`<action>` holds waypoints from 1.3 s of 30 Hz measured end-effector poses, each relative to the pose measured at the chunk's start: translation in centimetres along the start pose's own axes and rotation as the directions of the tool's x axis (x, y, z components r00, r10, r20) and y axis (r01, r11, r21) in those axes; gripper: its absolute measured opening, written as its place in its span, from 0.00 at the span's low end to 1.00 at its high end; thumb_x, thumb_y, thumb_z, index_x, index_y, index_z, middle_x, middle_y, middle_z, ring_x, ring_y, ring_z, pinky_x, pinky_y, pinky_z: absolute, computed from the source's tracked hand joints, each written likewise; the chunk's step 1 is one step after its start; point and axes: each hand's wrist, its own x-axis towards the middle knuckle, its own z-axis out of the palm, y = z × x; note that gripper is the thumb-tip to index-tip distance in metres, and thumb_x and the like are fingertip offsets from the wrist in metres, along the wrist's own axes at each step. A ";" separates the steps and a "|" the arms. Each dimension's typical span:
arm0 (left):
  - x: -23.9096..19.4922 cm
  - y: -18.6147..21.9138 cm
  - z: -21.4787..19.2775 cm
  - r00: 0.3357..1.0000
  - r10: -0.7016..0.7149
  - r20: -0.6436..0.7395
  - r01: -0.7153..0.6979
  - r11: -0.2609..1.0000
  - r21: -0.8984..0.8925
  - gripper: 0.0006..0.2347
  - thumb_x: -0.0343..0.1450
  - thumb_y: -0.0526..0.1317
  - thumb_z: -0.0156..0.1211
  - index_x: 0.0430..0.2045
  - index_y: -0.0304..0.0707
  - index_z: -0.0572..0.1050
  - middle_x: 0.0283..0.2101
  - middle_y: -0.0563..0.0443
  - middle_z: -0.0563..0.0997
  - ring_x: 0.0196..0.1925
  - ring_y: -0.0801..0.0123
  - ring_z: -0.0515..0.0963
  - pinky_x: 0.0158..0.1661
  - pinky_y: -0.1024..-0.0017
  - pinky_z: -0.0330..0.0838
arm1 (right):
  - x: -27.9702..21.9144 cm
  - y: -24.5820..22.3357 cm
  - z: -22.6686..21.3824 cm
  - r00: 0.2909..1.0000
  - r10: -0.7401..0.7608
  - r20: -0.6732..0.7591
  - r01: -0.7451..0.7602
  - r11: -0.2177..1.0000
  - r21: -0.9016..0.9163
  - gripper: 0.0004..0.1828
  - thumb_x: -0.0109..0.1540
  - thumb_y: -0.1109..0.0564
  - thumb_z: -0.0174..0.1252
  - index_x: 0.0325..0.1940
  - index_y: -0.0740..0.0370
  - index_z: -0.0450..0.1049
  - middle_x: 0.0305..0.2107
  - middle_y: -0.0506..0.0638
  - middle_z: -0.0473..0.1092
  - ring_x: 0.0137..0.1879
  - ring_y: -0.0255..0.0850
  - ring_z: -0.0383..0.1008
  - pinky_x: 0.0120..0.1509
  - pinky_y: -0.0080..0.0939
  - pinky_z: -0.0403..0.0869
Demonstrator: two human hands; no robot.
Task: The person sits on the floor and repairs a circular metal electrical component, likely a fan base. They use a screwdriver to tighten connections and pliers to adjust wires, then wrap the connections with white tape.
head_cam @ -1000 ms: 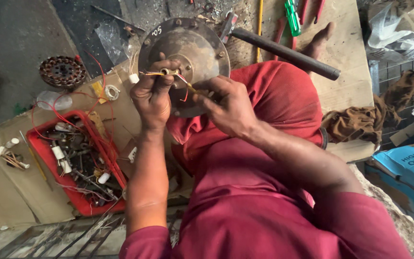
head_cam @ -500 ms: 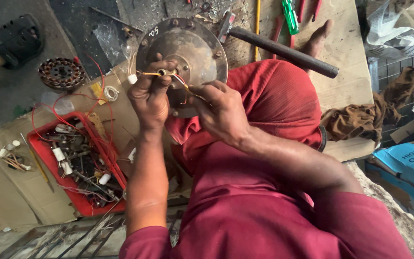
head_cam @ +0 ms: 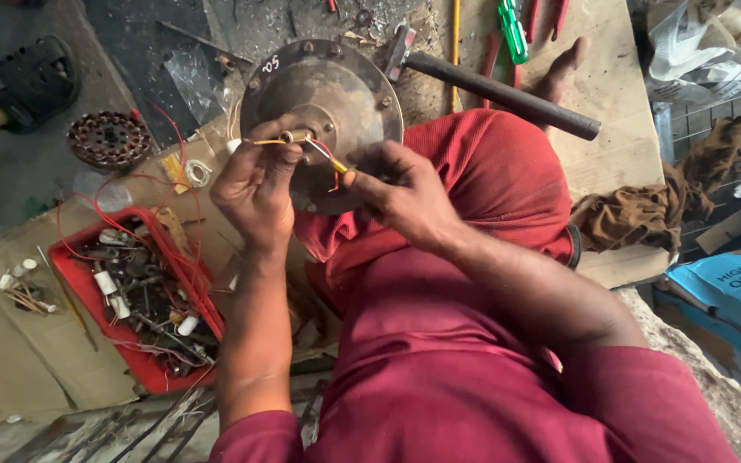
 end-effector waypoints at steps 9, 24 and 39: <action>0.3 1.7 1.1 0.996 0.075 -0.050 -0.061 0.969 0.237 0.07 0.75 0.27 0.66 0.47 0.26 0.81 0.48 0.45 0.85 0.49 0.70 0.83 0.54 0.73 0.77 | 0.5 -2.3 -2.5 0.994 -0.088 -0.065 0.056 0.917 -0.396 0.15 0.62 0.56 0.67 0.51 0.64 0.81 0.34 0.46 0.79 0.37 0.28 0.74 0.41 0.31 0.75; 0.2 2.2 1.0 0.999 0.048 0.008 -0.048 0.948 0.315 0.08 0.78 0.31 0.62 0.50 0.26 0.79 0.47 0.48 0.85 0.49 0.74 0.82 0.53 0.76 0.76 | 4.3 -6.8 -3.7 0.990 -0.044 0.133 0.117 0.786 -0.607 0.12 0.63 0.55 0.65 0.49 0.62 0.83 0.31 0.49 0.80 0.33 0.30 0.76 0.37 0.35 0.76; 1.5 3.2 -0.2 0.982 0.057 0.177 -0.115 0.934 0.338 0.07 0.79 0.29 0.62 0.49 0.27 0.79 0.48 0.48 0.85 0.51 0.72 0.83 0.56 0.75 0.77 | 7.3 -11.7 -3.0 0.938 0.063 0.340 0.246 0.572 -0.783 0.12 0.63 0.49 0.62 0.45 0.57 0.84 0.28 0.47 0.80 0.28 0.33 0.79 0.34 0.37 0.78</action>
